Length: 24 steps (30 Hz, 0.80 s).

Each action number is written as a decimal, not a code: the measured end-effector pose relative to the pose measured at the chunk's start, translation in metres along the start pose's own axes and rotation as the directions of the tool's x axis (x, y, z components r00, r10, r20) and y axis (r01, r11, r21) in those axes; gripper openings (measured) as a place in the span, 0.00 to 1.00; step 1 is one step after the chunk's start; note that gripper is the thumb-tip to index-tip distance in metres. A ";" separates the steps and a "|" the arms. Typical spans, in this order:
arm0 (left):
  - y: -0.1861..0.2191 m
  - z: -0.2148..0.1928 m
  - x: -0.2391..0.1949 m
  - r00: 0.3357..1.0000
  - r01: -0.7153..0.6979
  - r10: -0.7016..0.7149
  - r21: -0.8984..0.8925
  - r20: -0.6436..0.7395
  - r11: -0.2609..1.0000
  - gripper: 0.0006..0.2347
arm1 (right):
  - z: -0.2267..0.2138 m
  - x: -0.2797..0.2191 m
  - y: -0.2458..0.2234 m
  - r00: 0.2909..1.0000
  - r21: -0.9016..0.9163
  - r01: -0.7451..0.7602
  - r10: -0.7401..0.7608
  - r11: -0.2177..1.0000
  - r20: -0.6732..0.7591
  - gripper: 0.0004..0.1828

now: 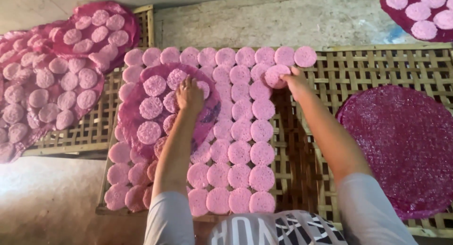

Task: The person arranges pink circular discs onto a woven bamboo tray, transferring them from a red mesh tray. The person places the discs in neat rows, filling the tray systematically.

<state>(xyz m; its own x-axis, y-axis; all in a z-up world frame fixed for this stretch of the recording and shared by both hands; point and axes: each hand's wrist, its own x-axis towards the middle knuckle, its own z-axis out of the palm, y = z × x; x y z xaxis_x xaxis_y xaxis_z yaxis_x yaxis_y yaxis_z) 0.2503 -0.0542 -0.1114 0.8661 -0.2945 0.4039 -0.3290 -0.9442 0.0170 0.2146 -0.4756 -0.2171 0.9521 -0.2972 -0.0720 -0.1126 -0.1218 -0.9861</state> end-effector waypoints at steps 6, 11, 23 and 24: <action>-0.031 0.021 0.003 0.904 0.109 -0.119 0.046 0.411 0.993 0.16 | 0.020 -0.006 -0.013 0.867 -0.610 0.355 -0.494 0.708 -0.069 0.16; -0.019 -0.029 0.012 0.907 0.209 -0.144 -0.129 0.395 0.969 0.18 | 0.017 -0.017 -0.049 0.850 -0.671 0.330 -0.518 0.664 -0.094 0.20; 0.106 -0.057 0.021 0.836 0.419 0.134 -0.776 0.532 0.472 0.15 | 0.033 -0.076 -0.054 0.971 -0.305 0.035 0.040 0.952 0.236 0.15; 0.088 -0.049 0.027 0.671 0.654 -0.049 -0.561 0.739 0.507 0.17 | 0.022 -0.072 -0.042 0.971 -0.409 0.044 0.057 0.912 0.232 0.16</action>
<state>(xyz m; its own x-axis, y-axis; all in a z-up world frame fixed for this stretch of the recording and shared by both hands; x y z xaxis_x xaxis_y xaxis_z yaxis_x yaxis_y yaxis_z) 0.2260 -0.1380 -0.0546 0.8758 -0.2611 -0.4059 0.1889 -0.5885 0.7861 0.1572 -0.4282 -0.1740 0.9840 -0.0760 -0.1609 -0.1770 -0.5110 -0.8412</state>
